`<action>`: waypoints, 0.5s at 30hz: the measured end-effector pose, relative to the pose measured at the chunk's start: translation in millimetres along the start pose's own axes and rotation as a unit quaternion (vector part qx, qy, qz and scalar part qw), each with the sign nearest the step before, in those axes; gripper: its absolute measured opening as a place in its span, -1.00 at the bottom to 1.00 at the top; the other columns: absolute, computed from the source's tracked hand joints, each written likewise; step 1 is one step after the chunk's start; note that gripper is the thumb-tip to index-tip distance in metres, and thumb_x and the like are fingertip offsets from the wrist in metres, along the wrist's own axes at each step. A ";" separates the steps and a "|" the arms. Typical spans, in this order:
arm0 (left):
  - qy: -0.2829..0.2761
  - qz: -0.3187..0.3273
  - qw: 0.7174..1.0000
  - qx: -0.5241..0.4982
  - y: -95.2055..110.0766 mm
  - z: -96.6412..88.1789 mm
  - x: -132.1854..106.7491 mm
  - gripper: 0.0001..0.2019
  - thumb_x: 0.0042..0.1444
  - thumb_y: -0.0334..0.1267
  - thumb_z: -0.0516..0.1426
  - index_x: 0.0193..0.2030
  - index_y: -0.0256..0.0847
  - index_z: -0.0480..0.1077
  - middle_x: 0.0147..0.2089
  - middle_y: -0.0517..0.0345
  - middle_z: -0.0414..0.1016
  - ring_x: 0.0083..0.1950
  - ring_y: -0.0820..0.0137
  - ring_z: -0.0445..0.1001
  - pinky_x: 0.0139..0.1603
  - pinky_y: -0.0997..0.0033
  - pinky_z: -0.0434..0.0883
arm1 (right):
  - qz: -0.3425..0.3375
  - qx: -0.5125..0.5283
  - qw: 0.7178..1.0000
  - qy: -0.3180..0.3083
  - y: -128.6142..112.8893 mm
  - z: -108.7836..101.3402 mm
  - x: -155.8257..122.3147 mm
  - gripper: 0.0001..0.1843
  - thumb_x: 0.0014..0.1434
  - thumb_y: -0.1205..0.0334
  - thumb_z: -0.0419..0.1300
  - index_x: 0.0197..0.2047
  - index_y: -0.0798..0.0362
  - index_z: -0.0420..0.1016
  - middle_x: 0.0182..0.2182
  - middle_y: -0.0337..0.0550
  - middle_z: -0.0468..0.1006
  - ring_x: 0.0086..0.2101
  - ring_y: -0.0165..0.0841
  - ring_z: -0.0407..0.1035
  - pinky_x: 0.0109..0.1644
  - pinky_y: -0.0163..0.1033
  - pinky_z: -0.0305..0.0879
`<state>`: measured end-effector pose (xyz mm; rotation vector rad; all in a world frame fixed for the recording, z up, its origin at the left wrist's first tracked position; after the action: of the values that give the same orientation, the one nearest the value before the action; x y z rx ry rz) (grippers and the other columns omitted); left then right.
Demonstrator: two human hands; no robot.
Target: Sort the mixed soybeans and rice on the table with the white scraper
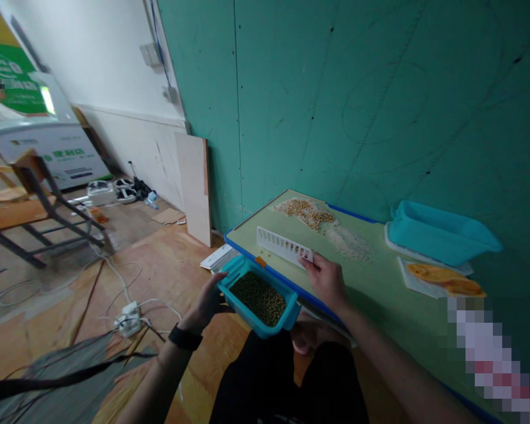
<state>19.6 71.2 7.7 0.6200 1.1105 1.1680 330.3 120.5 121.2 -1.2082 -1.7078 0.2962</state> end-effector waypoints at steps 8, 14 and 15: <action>0.016 0.018 1.000 -0.010 -4.8 -14.7 8.4 -0.52 -0.07 0.04 0.45 -0.06 -0.09 0.50 -0.28 0.08 0.64 -0.27 0.07 0.61 -0.22 0.01 0.64 | 0.032 0.044 0.998 -0.044 -6.3 -2.3 -31.3 -0.71 0.38 0.00 0.26 -0.24 -0.02 0.72 -0.35 -0.07 0.78 -0.36 -0.15 0.68 -0.29 -0.22 0.49; 0.012 -0.021 1.000 0.009 -13.2 -6.0 13.2 -0.59 0.04 0.12 0.37 -0.13 -0.13 0.56 -0.28 -0.01 0.63 -0.25 0.06 0.61 -0.22 0.05 0.61 | 0.094 0.082 0.992 0.012 28.7 -39.7 0.4 -0.64 0.29 -0.12 0.29 -0.20 0.02 0.68 -0.26 -0.05 0.78 -0.20 -0.11 0.65 -0.09 -0.13 0.52; 0.019 -0.037 0.999 0.011 -18.8 -6.1 14.9 -0.57 0.04 0.14 0.37 -0.11 -0.13 0.57 -0.28 -0.02 0.63 -0.22 0.03 0.62 -0.20 0.03 0.61 | 0.101 0.082 0.991 0.042 40.3 -51.4 11.5 -0.60 0.24 -0.17 0.30 -0.21 0.02 0.65 -0.28 -0.05 0.76 -0.21 -0.11 0.63 -0.10 -0.12 0.50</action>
<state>21.5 78.2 -16.0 0.5715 1.1703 1.1091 395.3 132.7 126.1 -1.2540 -1.4603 0.4922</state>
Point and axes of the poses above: each hand's wrist, its own x-axis towards the middle knuckle, its own z-axis out of the palm, y = z × x, the point moved 8 cm from there along x, towards the middle knuckle
